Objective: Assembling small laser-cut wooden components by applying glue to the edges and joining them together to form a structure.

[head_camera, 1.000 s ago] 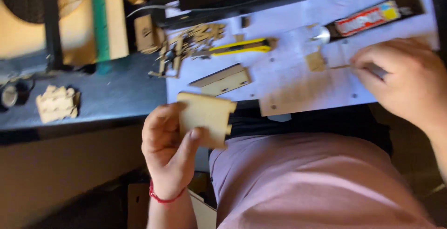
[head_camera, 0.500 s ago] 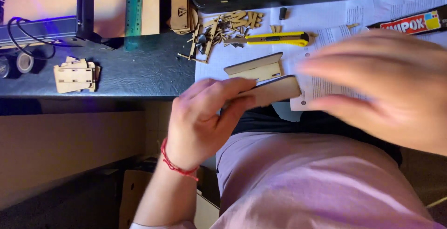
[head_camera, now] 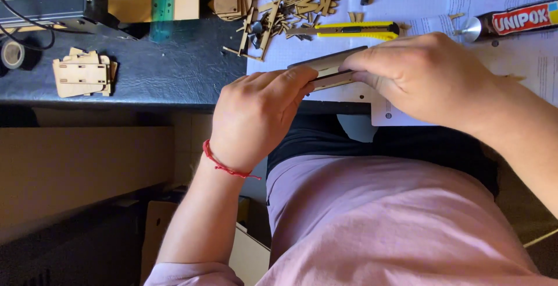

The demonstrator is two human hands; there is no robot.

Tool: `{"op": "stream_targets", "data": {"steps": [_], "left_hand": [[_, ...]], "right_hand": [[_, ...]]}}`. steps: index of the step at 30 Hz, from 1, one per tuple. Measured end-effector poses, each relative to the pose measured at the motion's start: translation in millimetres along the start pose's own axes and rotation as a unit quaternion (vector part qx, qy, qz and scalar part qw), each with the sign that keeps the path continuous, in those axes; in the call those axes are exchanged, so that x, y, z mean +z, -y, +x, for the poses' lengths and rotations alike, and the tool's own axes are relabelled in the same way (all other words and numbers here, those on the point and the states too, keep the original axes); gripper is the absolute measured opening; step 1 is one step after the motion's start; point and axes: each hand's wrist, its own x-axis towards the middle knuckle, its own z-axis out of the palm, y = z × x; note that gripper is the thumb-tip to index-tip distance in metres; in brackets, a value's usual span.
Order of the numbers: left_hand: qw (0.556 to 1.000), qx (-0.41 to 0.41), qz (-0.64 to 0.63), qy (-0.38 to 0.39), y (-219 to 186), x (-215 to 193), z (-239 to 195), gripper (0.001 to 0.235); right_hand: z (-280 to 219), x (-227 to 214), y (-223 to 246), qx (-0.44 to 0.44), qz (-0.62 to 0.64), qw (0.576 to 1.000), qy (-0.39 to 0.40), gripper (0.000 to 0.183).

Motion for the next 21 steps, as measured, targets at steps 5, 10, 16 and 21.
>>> {"op": "stream_targets", "data": {"steps": [5, 10, 16, 21], "left_hand": [[1.000, -0.003, 0.027, -0.002, 4, 9, -4, 0.006], [0.999, -0.006, 0.034, 0.007, 8, 16, -6, 0.010], [1.000, -0.008, 0.030, 0.005, 10, 17, -7, 0.010], [1.000, -0.006, 0.024, 0.001, 12, 19, -8, 0.009]], "right_hand": [[-4, 14, -9, -0.011, -0.020, 1.000, -0.022, 0.026], [-6, 22, -13, 0.022, -0.032, 0.999, -0.018, 0.024], [-3, 22, -12, 0.015, -0.024, 1.000, -0.013, 0.026], [0, 20, -9, 0.020, -0.013, 1.000, -0.007, 0.021]]}}
